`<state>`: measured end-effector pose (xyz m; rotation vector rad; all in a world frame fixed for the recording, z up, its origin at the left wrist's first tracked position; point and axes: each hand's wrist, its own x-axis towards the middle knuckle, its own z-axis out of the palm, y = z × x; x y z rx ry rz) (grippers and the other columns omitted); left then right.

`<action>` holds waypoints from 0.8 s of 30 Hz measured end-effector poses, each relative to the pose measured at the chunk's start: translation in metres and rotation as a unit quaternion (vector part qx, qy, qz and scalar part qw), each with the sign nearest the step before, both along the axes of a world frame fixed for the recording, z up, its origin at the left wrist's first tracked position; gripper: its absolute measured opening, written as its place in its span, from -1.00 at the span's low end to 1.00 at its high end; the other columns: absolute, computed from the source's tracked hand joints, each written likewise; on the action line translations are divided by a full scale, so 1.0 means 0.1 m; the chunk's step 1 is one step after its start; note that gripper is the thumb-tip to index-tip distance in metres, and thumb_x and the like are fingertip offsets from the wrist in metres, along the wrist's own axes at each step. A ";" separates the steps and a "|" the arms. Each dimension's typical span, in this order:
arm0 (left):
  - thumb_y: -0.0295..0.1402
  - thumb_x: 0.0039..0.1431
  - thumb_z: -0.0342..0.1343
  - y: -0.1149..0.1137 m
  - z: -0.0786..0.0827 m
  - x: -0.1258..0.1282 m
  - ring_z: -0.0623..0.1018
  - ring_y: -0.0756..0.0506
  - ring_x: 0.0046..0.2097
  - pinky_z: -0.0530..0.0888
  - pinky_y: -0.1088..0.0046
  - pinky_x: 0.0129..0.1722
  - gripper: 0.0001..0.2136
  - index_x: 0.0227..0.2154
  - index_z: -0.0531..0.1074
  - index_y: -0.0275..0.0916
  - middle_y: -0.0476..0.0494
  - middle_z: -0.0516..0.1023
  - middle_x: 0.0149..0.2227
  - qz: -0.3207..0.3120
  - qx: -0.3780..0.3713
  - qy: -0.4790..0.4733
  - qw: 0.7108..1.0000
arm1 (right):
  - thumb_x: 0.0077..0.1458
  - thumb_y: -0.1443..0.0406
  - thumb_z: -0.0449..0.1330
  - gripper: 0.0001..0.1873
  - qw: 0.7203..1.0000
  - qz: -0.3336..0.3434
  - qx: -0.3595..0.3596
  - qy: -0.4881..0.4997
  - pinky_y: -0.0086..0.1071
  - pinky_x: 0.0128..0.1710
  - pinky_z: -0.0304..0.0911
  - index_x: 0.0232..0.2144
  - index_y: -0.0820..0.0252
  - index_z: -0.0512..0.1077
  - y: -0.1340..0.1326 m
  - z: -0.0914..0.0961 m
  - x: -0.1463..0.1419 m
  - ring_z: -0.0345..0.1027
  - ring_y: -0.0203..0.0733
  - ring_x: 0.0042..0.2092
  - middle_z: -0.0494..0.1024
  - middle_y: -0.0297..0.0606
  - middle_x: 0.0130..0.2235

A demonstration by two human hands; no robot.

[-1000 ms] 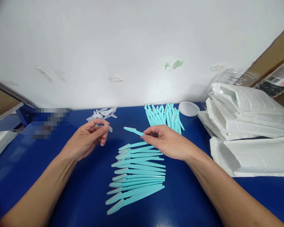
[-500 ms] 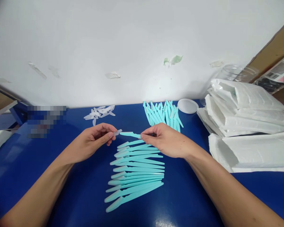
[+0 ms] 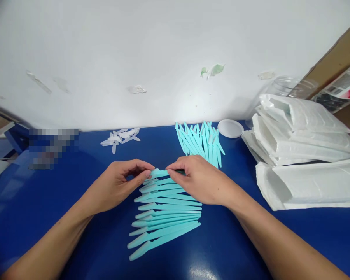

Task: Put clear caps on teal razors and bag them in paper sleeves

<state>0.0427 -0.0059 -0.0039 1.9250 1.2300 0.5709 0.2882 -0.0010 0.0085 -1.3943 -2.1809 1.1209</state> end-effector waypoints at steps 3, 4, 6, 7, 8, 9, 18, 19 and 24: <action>-0.19 0.35 0.11 -0.01 0.03 -0.06 0.48 0.00 -0.36 0.35 0.52 -0.39 -0.81 -0.19 0.61 -0.08 0.05 0.61 -0.34 -0.023 -0.005 0.034 0.999 | 0.31 0.15 0.10 -0.73 1.000 0.000 0.016 -0.014 -0.34 -0.28 0.23 -0.25 0.04 0.59 -0.05 -0.02 -0.05 0.41 -0.23 -0.25 0.58 -0.34 -0.22; -0.19 0.33 0.13 -0.01 0.04 -0.09 0.48 0.00 -0.37 0.35 0.52 -0.39 -0.82 -0.22 0.62 -0.07 0.05 0.61 -0.35 -0.029 -0.007 0.048 0.998 | 0.31 0.16 0.11 -0.74 0.999 0.005 0.025 -0.027 -0.34 -0.26 0.23 -0.26 0.03 0.59 -0.07 -0.04 -0.06 0.41 -0.22 -0.21 0.57 -0.33 -0.19; -0.20 0.31 0.15 -0.01 0.07 -0.13 0.47 0.02 -0.40 0.33 0.52 -0.43 -0.83 -0.28 0.63 -0.07 0.06 0.60 -0.36 -0.045 -0.011 0.072 0.996 | 0.31 0.17 0.10 -0.73 0.997 0.030 0.047 -0.059 -0.32 -0.21 0.24 -0.27 0.03 0.60 -0.10 -0.06 -0.07 0.40 -0.19 -0.16 0.54 -0.30 -0.18; -0.21 0.30 0.16 -0.01 0.09 -0.14 0.46 0.02 -0.41 0.31 0.52 -0.45 -0.84 -0.30 0.62 -0.07 0.05 0.60 -0.35 -0.054 -0.011 0.080 0.995 | 0.32 0.17 0.09 -0.72 0.995 0.046 0.055 -0.072 -0.31 -0.20 0.24 -0.26 0.02 0.60 -0.11 -0.07 -0.07 0.39 -0.19 -0.15 0.52 -0.29 -0.19; -0.21 0.29 0.16 -0.01 0.10 -0.14 0.46 0.03 -0.42 0.30 0.51 -0.47 -0.83 -0.32 0.62 -0.08 0.05 0.60 -0.34 -0.063 -0.010 0.085 0.994 | 0.34 0.15 0.07 -0.70 0.993 0.058 0.059 -0.081 -0.31 -0.21 0.25 -0.24 0.01 0.61 -0.13 -0.07 -0.08 0.39 -0.19 -0.17 0.51 -0.29 -0.22; -0.21 0.29 0.16 -0.01 0.11 -0.15 0.46 0.03 -0.42 0.30 0.51 -0.47 -0.83 -0.33 0.62 -0.09 0.04 0.59 -0.32 -0.069 -0.008 0.087 0.994 | 0.34 0.13 0.07 -0.68 0.992 0.064 0.058 -0.087 -0.31 -0.24 0.25 -0.21 0.00 0.62 -0.13 -0.07 -0.08 0.38 -0.19 -0.19 0.50 -0.29 -0.24; -0.17 0.26 0.15 0.40 -0.11 -0.66 0.44 -0.02 -0.40 0.33 0.44 -0.36 -0.76 -0.26 0.63 -0.19 -0.02 0.50 -0.39 0.234 0.240 0.124 0.934 | 0.26 0.10 0.17 -0.64 0.922 -0.184 0.203 -0.273 -0.21 -0.18 0.29 -0.07 0.18 0.60 0.37 -0.16 0.01 0.50 0.01 -0.13 0.63 -0.12 -0.09; -0.19 0.25 0.14 0.46 -0.16 -0.75 0.45 -0.03 -0.40 0.34 0.43 -0.34 -0.76 -0.20 0.65 -0.19 -0.03 0.51 -0.35 0.253 0.250 0.143 0.924 | 0.25 0.11 0.18 -0.64 0.912 -0.188 0.192 -0.309 -0.20 -0.19 0.28 -0.08 0.20 0.60 0.45 -0.18 0.01 0.50 0.06 -0.11 0.63 -0.08 -0.08; -0.30 0.18 0.08 0.59 -0.30 -1.02 0.50 -0.05 -0.36 0.40 0.40 -0.26 -0.68 -0.09 0.65 -0.13 -0.07 0.57 -0.19 0.270 0.220 0.205 0.915 | 0.22 0.24 0.13 -0.74 0.903 -0.193 0.151 -0.352 -0.21 -0.30 0.25 -0.26 0.11 0.64 0.59 -0.24 -0.01 0.54 0.12 -0.15 0.66 -0.08 -0.23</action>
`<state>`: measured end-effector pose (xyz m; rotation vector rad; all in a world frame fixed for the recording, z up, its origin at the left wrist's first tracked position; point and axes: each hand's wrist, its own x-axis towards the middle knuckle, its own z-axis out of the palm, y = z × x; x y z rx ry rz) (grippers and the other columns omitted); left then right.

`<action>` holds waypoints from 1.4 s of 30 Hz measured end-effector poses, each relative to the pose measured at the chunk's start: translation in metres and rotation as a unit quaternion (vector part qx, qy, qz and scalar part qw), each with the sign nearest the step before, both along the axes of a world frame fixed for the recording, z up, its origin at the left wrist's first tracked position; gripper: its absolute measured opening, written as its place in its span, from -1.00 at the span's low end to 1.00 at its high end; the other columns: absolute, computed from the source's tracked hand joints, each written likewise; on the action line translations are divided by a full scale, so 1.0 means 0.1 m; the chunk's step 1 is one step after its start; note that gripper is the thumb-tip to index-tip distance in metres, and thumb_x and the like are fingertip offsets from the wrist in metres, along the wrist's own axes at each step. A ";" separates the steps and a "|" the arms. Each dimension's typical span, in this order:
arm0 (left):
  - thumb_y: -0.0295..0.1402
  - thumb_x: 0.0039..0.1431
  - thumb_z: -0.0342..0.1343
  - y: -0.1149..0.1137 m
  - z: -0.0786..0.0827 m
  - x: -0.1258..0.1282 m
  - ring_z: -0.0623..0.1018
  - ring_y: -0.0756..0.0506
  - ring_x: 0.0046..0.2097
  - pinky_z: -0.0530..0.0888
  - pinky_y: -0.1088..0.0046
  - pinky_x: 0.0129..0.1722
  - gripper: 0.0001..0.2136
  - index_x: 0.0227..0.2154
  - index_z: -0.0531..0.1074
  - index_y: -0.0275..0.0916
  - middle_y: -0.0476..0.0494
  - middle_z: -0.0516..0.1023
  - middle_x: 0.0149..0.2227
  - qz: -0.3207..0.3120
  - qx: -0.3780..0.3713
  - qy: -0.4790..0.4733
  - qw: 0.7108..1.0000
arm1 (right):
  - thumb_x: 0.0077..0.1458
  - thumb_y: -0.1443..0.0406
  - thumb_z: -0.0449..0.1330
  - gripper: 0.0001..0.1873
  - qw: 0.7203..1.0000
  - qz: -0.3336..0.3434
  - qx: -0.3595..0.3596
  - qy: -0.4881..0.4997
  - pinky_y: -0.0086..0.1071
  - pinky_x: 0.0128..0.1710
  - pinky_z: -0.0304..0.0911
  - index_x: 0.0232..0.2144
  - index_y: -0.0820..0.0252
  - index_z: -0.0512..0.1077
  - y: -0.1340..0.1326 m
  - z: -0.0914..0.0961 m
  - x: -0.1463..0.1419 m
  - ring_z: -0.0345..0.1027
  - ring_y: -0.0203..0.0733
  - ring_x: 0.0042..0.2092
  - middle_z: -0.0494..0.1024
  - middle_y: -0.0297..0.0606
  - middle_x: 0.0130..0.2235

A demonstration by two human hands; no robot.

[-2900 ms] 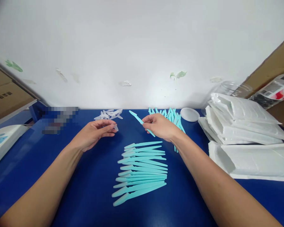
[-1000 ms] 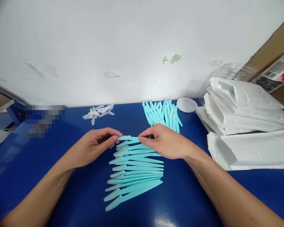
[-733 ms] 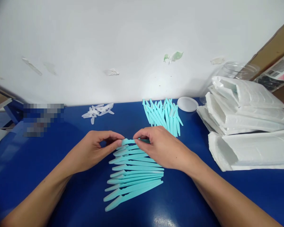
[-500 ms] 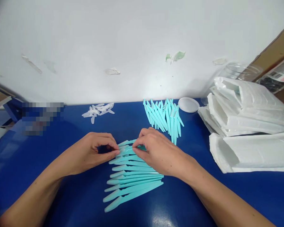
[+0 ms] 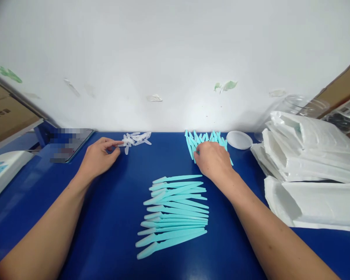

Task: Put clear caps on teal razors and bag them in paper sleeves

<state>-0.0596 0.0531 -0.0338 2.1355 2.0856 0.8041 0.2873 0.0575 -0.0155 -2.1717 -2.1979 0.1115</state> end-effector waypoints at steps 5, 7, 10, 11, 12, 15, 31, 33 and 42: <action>-0.02 0.21 0.11 -0.05 0.04 0.05 0.58 -0.18 -0.22 0.42 0.35 -0.23 -0.59 -0.05 0.63 -0.14 -0.14 0.62 -0.14 -0.007 -0.069 0.047 0.997 | 0.24 0.24 0.06 -0.67 1.000 0.007 0.003 -0.011 -0.18 -0.30 0.25 -0.21 0.20 0.62 -0.03 0.02 0.00 0.53 0.17 -0.15 0.65 0.04 -0.22; -0.02 0.23 0.10 -0.08 0.08 0.08 0.61 -0.23 -0.18 0.43 0.32 -0.23 -0.61 -0.08 0.64 -0.11 -0.15 0.65 -0.13 -0.001 -0.084 0.063 0.994 | 0.24 0.25 0.05 -0.66 1.000 0.012 0.001 -0.016 -0.17 -0.28 0.26 -0.21 0.25 0.62 -0.03 0.02 0.01 0.53 0.18 -0.15 0.65 0.07 -0.21; -0.14 0.25 0.07 -0.10 0.13 0.11 0.63 -0.28 -0.17 0.44 0.27 -0.22 -0.70 -0.16 0.66 -0.08 -0.16 0.68 -0.10 -0.013 -0.093 0.090 0.992 | 0.22 0.31 0.05 -0.67 1.000 0.014 0.000 -0.018 -0.19 -0.28 0.26 -0.24 0.27 0.62 -0.01 0.01 0.00 0.54 0.16 -0.16 0.64 0.07 -0.22; -0.17 0.25 0.06 -0.11 0.14 0.12 0.64 -0.29 -0.16 0.45 0.26 -0.22 -0.71 -0.17 0.67 -0.09 -0.17 0.68 -0.09 -0.024 -0.095 0.103 0.990 | 0.21 0.33 0.04 -0.67 1.000 0.013 0.000 -0.018 -0.20 -0.29 0.26 -0.25 0.28 0.62 -0.01 0.01 0.00 0.54 0.16 -0.17 0.64 0.08 -0.23; -0.19 0.26 0.05 -0.12 0.15 0.13 0.64 -0.31 -0.16 0.45 0.25 -0.23 -0.70 -0.16 0.66 -0.11 -0.19 0.67 -0.08 -0.035 -0.096 0.119 0.988 | 0.20 0.35 0.04 -0.68 1.000 0.013 0.002 -0.017 -0.20 -0.29 0.26 -0.26 0.29 0.62 -0.01 0.01 -0.01 0.54 0.16 -0.18 0.63 0.09 -0.24; -0.25 0.32 -0.05 -0.14 0.18 0.17 0.63 -0.35 -0.09 0.47 0.21 -0.21 -0.65 -0.09 0.63 -0.19 -0.26 0.64 -0.01 -0.066 -0.093 0.162 0.980 | 0.20 0.38 0.04 -0.68 1.000 0.010 0.012 -0.012 -0.18 -0.27 0.25 -0.28 0.30 0.61 -0.03 0.04 -0.01 0.53 0.15 -0.18 0.62 0.11 -0.21; -0.18 0.10 0.40 -0.36 0.15 0.72 0.69 -0.15 -0.15 0.62 0.25 -0.03 -0.67 -0.15 0.58 -0.24 -0.17 0.71 -0.20 -0.137 -0.287 -0.499 0.806 | 0.31 0.06 0.09 -0.72 0.854 0.164 -0.247 0.427 -0.39 -0.42 0.08 -0.27 0.13 0.37 -0.45 0.21 0.18 0.08 -0.31 -0.41 0.30 -0.43 -0.41; -0.18 0.09 0.41 -0.37 0.16 0.75 0.69 -0.16 -0.16 0.63 0.24 -0.04 -0.68 -0.17 0.58 -0.24 -0.16 0.71 -0.22 -0.131 -0.284 -0.496 0.810 | 0.31 0.06 0.08 -0.72 0.856 0.163 -0.246 0.424 -0.38 -0.43 0.07 -0.26 0.13 0.38 -0.44 0.20 0.16 0.07 -0.31 -0.41 0.29 -0.43 -0.42; -0.11 0.16 0.33 -0.42 0.27 0.76 0.69 -0.14 -0.19 0.62 0.34 -0.11 -0.71 -0.21 0.59 -0.21 -0.13 0.71 -0.25 -0.149 -0.236 -0.381 0.882 | 0.31 0.09 0.10 -0.75 0.863 0.153 -0.247 0.413 -0.38 -0.44 0.05 -0.29 0.13 0.39 -0.43 0.23 0.18 0.05 -0.31 -0.42 0.26 -0.45 -0.43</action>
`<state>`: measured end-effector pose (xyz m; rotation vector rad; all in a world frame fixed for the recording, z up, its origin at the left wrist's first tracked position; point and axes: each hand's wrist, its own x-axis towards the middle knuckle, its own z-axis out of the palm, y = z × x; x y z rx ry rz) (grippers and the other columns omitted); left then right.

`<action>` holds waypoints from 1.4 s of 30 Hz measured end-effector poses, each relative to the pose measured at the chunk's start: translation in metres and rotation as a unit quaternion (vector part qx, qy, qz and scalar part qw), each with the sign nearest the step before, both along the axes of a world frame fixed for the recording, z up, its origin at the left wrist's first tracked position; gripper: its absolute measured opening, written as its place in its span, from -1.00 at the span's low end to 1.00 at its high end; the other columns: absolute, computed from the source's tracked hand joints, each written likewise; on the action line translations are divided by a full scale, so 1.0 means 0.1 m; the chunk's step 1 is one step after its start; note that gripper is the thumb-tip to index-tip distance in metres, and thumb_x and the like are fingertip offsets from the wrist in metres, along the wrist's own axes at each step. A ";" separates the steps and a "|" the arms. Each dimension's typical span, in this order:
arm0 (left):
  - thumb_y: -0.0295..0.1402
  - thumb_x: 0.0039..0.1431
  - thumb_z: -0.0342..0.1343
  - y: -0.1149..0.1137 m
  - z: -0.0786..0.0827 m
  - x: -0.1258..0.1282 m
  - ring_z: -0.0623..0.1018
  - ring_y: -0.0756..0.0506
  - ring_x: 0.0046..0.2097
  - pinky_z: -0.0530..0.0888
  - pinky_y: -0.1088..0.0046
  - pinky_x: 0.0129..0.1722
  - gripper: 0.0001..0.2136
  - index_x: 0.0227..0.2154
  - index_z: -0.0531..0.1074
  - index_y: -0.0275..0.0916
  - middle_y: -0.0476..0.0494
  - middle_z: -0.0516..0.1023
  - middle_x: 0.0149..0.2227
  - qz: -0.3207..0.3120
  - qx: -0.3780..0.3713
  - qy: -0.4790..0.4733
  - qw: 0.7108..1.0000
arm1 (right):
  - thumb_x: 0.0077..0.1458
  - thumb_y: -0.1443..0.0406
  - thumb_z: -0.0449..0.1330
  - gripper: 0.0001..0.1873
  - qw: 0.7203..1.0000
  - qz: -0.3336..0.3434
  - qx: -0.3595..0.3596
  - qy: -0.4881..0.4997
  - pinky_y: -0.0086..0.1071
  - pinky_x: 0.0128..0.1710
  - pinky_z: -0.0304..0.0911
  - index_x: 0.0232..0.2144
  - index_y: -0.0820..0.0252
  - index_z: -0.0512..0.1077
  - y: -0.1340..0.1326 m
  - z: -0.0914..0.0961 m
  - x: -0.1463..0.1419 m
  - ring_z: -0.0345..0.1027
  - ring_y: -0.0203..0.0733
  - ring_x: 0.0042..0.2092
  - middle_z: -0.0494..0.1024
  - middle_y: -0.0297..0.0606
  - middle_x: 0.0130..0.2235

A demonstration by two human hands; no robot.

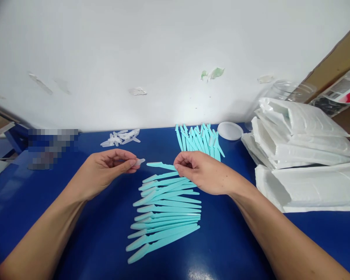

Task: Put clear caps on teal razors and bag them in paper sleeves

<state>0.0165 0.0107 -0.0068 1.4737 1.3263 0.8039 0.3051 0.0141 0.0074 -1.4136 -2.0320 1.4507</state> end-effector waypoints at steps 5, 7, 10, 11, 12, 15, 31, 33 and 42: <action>-0.11 0.16 0.32 -0.03 -0.01 0.08 0.68 -0.13 -0.22 0.61 0.36 -0.17 -0.72 -0.22 0.58 -0.21 -0.11 0.69 -0.27 -0.040 -0.013 0.014 0.999 | 0.30 0.14 0.11 -0.79 1.000 0.015 -0.005 0.013 -0.39 -0.46 0.02 -0.28 0.14 0.40 -0.01 -0.01 -0.03 0.04 -0.32 -0.43 0.25 -0.44 -0.44; -0.12 0.18 0.31 -0.05 -0.04 0.15 0.68 -0.13 -0.22 0.61 0.35 -0.17 -0.73 -0.21 0.57 -0.21 -0.10 0.68 -0.27 -0.053 -0.025 -0.003 0.998 | 0.29 0.15 0.11 -0.80 0.999 0.026 -0.008 0.018 -0.40 -0.48 0.00 -0.28 0.14 0.41 -0.03 -0.02 -0.06 0.02 -0.33 -0.44 0.24 -0.45 -0.45; -0.13 0.20 0.28 -0.08 -0.07 0.22 0.66 -0.11 -0.24 0.58 0.39 -0.23 -0.74 -0.20 0.56 -0.20 -0.09 0.67 -0.27 -0.062 -0.028 -0.004 0.998 | 0.28 0.14 0.10 -0.78 1.000 0.027 0.005 0.006 -0.40 -0.49 0.01 -0.28 0.14 0.44 -0.06 -0.03 -0.10 0.04 -0.33 -0.45 0.26 -0.43 -0.47; -0.13 0.21 0.27 -0.09 -0.07 0.22 0.65 -0.11 -0.24 0.56 0.41 -0.25 -0.75 -0.19 0.56 -0.19 -0.08 0.66 -0.27 -0.067 -0.025 0.004 0.997 | 0.28 0.14 0.10 -0.77 1.000 0.023 0.018 -0.004 -0.40 -0.48 0.03 -0.28 0.14 0.46 -0.07 -0.03 -0.12 0.08 -0.32 -0.45 0.31 -0.40 -0.46; -0.13 0.22 0.26 -0.10 -0.05 0.21 0.64 -0.09 -0.24 0.55 0.43 -0.26 -0.76 -0.18 0.57 -0.17 -0.07 0.66 -0.28 -0.079 -0.020 0.019 0.997 | 0.29 0.15 0.09 -0.76 0.999 0.021 0.039 -0.015 -0.39 -0.46 0.07 -0.28 0.14 0.48 -0.08 -0.04 -0.13 0.14 -0.31 -0.43 0.37 -0.37 -0.42; -0.15 0.26 0.23 -0.13 0.03 0.15 0.59 -0.05 -0.28 0.49 0.48 -0.31 -0.79 -0.13 0.59 -0.10 -0.01 0.64 -0.32 -0.140 0.012 0.102 0.985 | 0.32 0.19 0.08 -0.75 0.988 0.054 0.134 -0.050 -0.35 -0.33 0.18 -0.25 0.12 0.53 -0.11 -0.06 -0.16 0.30 -0.25 -0.28 0.49 -0.26 -0.21; -0.14 0.38 0.10 -0.23 -0.11 0.29 0.14 -0.25 0.44 0.01 -0.01 0.43 -0.55 0.29 0.34 0.05 -0.06 0.23 0.40 -0.376 0.224 0.265 0.859 | 0.19 0.02 0.20 -0.61 0.893 -0.184 0.286 -0.295 -0.19 -0.19 0.29 -0.18 0.18 0.62 0.24 -0.23 0.09 0.50 -0.02 -0.24 0.66 -0.19 -0.21; -0.13 0.37 0.11 -0.22 -0.07 0.26 0.19 -0.24 0.42 0.04 0.03 0.43 -0.56 0.27 0.37 0.05 -0.04 0.25 0.39 -0.381 0.220 0.254 0.861 | 0.21 0.00 0.18 -0.59 0.890 -0.170 0.284 -0.313 -0.21 -0.18 0.30 -0.17 0.16 0.62 0.31 -0.24 -0.01 0.52 -0.02 -0.22 0.67 -0.21 -0.22; -0.20 0.39 0.03 0.33 -0.21 -0.51 0.54 -0.27 0.05 0.48 0.13 0.06 -0.66 0.09 0.56 -0.13 -0.23 0.54 0.06 0.060 0.328 0.359 0.872 | 0.25 0.19 0.16 -0.70 0.856 -0.136 0.269 -0.421 -0.15 -0.23 0.36 -0.18 0.25 0.62 0.62 -0.20 -0.50 0.55 0.17 -0.11 0.65 0.08 -0.15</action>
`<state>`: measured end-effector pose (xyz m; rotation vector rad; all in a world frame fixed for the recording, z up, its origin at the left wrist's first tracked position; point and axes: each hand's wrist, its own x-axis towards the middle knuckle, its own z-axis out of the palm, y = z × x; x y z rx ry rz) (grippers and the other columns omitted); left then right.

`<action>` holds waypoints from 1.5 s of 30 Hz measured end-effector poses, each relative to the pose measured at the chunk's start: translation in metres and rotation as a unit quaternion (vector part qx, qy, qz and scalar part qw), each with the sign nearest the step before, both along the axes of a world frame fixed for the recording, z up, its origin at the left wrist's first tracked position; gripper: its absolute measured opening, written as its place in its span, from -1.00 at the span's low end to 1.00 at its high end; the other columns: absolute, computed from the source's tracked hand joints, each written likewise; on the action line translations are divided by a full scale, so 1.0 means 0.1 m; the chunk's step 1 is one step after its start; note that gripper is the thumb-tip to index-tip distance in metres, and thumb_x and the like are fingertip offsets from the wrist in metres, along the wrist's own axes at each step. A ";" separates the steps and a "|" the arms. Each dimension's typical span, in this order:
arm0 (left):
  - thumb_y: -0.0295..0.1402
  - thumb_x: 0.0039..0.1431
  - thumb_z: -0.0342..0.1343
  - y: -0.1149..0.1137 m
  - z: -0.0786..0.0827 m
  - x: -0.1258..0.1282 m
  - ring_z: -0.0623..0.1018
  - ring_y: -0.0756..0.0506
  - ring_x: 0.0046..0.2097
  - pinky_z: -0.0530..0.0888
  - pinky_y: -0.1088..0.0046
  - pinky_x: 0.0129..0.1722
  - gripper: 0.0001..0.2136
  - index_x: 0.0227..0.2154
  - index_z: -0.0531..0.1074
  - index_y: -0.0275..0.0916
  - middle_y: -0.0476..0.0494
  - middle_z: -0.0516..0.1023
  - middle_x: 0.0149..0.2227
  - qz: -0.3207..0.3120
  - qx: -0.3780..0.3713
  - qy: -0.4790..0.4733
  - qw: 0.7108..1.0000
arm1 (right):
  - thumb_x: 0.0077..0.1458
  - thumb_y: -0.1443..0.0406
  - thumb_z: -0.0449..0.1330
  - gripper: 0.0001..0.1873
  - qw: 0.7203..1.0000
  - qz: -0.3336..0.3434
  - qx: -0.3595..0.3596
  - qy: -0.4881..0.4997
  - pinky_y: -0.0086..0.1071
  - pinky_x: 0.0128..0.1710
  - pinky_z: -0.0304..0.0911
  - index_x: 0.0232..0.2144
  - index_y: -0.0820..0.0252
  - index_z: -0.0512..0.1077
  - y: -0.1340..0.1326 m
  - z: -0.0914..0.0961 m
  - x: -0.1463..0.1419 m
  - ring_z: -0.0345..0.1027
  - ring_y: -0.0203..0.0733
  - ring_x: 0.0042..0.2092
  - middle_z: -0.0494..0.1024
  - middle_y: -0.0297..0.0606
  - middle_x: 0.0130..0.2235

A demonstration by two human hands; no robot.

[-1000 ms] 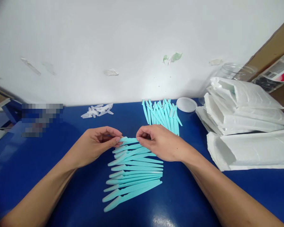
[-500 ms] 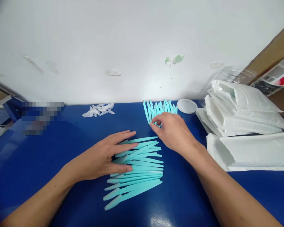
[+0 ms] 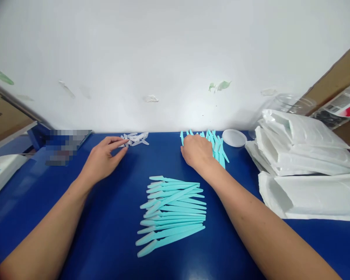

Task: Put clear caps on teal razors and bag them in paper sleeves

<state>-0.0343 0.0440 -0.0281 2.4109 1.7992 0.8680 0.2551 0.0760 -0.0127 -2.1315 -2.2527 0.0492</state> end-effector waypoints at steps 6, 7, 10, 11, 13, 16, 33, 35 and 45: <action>-0.23 0.39 -0.03 0.14 -0.18 0.04 0.44 -0.31 -0.03 0.41 0.07 -0.08 -0.63 0.12 0.54 -0.12 -0.29 0.48 0.01 0.044 0.000 0.141 0.989 | 0.23 0.21 0.16 -0.72 0.999 0.026 -0.028 -0.001 -0.17 -0.24 0.36 -0.21 0.24 0.62 -0.09 0.05 -0.07 0.54 0.15 -0.11 0.65 0.03 -0.20; -0.23 0.40 -0.04 0.13 -0.17 0.08 0.43 -0.33 -0.03 0.40 0.06 -0.09 -0.64 0.11 0.55 -0.12 -0.30 0.48 0.01 0.044 -0.006 0.156 0.987 | 0.24 0.27 0.14 -0.73 0.999 0.029 -0.030 -0.001 -0.18 -0.23 0.35 -0.21 0.27 0.62 -0.11 0.05 -0.08 0.54 0.14 -0.12 0.65 0.05 -0.20; -0.22 0.39 -0.02 0.08 -0.13 0.14 0.43 -0.34 0.01 0.38 0.06 -0.04 -0.66 0.03 0.59 -0.14 -0.29 0.52 0.01 0.025 -0.020 0.158 0.987 | 0.22 0.41 0.07 -0.72 0.999 0.045 -0.029 0.005 -0.20 -0.21 0.32 -0.21 0.32 0.60 -0.14 0.03 -0.08 0.53 0.11 -0.12 0.62 0.11 -0.16; -0.21 0.38 -0.01 0.07 -0.12 0.14 0.45 -0.33 0.01 0.39 0.09 -0.03 -0.67 0.01 0.60 -0.15 -0.28 0.54 0.01 0.017 -0.025 0.150 0.988 | 0.23 0.42 0.06 -0.72 0.998 0.052 -0.028 0.012 -0.20 -0.20 0.31 -0.21 0.33 0.59 -0.15 0.03 -0.07 0.53 0.10 -0.11 0.60 0.12 -0.14; -0.21 0.37 0.01 0.06 -0.11 0.11 0.50 -0.28 -0.01 0.42 0.17 -0.05 -0.68 0.00 0.60 -0.16 -0.24 0.58 -0.03 0.001 -0.035 0.133 0.990 | 0.24 0.42 0.05 -0.72 0.997 0.067 -0.026 0.034 -0.20 -0.18 0.29 -0.24 0.31 0.58 -0.18 0.04 -0.04 0.51 0.09 -0.10 0.58 0.12 -0.12; -0.18 0.37 0.02 0.06 -0.10 0.06 0.57 -0.22 -0.10 0.46 0.28 -0.16 -0.69 -0.02 0.59 -0.16 -0.18 0.61 -0.09 -0.007 -0.052 0.120 0.991 | 0.28 0.36 0.02 -0.74 0.992 0.088 -0.026 0.086 -0.22 -0.17 0.26 -0.28 0.25 0.51 -0.26 0.08 0.04 0.47 0.03 -0.11 0.58 0.02 -0.15; -0.18 0.43 -0.08 -0.05 0.03 0.27 0.58 -0.15 -0.21 0.45 0.37 -0.26 -0.68 -0.09 0.54 -0.19 -0.16 0.63 -0.16 -0.055 -0.133 0.027 0.989 | 0.33 0.11 0.03 -0.74 0.912 0.123 -0.130 0.369 -0.36 -0.44 0.08 -0.35 0.10 0.33 -0.62 0.09 0.37 0.15 -0.30 -0.44 0.38 -0.42 -0.43; -0.09 0.40 -0.01 -0.13 0.10 0.35 0.58 -0.09 -0.27 0.45 0.44 -0.32 -0.68 -0.08 0.55 -0.16 -0.09 0.65 -0.21 -0.080 -0.186 -0.079 0.976 | 0.32 0.09 0.05 -0.73 0.909 0.133 -0.132 0.372 -0.36 -0.42 0.10 -0.35 0.10 0.36 -0.63 0.10 0.38 0.17 -0.29 -0.42 0.39 -0.42 -0.43; -0.12 0.29 0.17 -0.30 0.19 0.57 0.58 -0.12 -0.24 0.44 0.40 -0.30 -0.75 -0.18 0.64 -0.13 -0.10 0.67 -0.22 -0.119 -0.232 -0.195 0.945 | 0.33 0.09 0.06 -0.72 0.902 0.144 -0.169 0.370 -0.37 -0.44 0.09 -0.33 0.11 0.40 -0.66 0.11 0.39 0.14 -0.30 -0.43 0.37 -0.42 -0.43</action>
